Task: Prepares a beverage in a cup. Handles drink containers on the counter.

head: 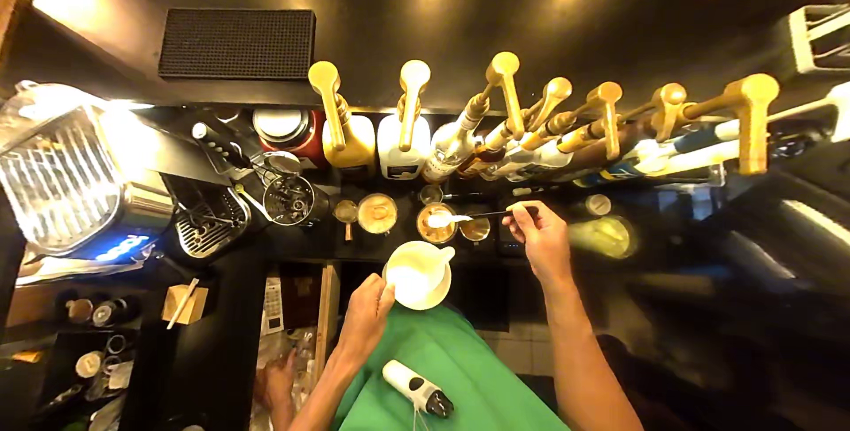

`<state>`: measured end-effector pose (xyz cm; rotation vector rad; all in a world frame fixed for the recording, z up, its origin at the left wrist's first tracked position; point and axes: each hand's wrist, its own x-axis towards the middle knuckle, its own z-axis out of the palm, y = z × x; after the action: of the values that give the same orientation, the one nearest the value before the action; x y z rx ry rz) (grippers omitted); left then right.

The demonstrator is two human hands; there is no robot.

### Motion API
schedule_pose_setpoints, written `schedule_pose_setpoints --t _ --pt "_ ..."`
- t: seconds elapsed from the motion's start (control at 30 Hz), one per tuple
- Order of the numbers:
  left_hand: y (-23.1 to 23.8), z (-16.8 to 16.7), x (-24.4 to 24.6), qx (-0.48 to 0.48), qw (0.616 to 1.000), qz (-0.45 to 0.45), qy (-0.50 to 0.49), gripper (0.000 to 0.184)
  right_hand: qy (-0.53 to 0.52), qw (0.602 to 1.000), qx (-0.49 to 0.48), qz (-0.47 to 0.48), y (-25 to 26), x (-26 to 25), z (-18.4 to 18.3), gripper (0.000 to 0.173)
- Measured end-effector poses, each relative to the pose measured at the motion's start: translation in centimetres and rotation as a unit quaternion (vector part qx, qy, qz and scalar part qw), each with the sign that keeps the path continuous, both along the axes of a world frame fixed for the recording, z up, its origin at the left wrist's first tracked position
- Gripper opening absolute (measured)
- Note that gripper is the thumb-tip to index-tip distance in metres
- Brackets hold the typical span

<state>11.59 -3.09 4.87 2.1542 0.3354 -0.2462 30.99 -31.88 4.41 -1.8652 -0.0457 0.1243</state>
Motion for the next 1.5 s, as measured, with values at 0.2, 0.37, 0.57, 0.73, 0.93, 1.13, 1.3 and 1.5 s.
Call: schedule_pose_setpoints --t 0.2,0.37,0.57,0.73,0.93,1.13,1.3,1.5 --pt "0.3 0.1 0.0 0.007 1.000 -0.006 0.011 0.037 -0.051 0.998 -0.030 0.017 -0.2 -0.6 1.2 0.018" --pt "0.5 -0.1 -0.3 0.009 1.000 -0.005 0.002 0.038 -0.090 0.994 -0.044 0.031 -0.5 -0.9 2.1 0.017" --pt "0.7 0.1 -0.5 0.003 1.000 0.000 0.009 0.038 -0.125 0.985 -0.095 0.078 -0.9 -1.9 3.3 0.020" --pt "0.8 0.1 -0.8 -0.003 1.000 0.005 0.001 0.038 -0.150 0.979 -0.086 0.113 0.4 -2.4 3.7 0.021" --pt "0.9 0.1 -0.9 0.006 1.000 0.002 0.003 0.038 -0.194 0.969 -0.105 0.110 1.9 -1.8 3.2 0.018" --pt "1.0 0.0 -0.9 0.005 1.000 0.001 -0.002 0.037 -0.214 0.961 -0.149 0.089 0.7 -1.8 3.9 0.019" --pt "1.1 -0.1 -0.8 0.010 1.000 -0.004 -0.007 0.038 -0.214 0.961 -0.153 0.085 -0.2 -2.9 4.3 0.021" --pt "1.1 0.2 -0.6 0.015 1.000 -0.009 0.000 0.038 -0.127 0.988 -0.086 0.007 0.2 -3.3 3.8 0.024"
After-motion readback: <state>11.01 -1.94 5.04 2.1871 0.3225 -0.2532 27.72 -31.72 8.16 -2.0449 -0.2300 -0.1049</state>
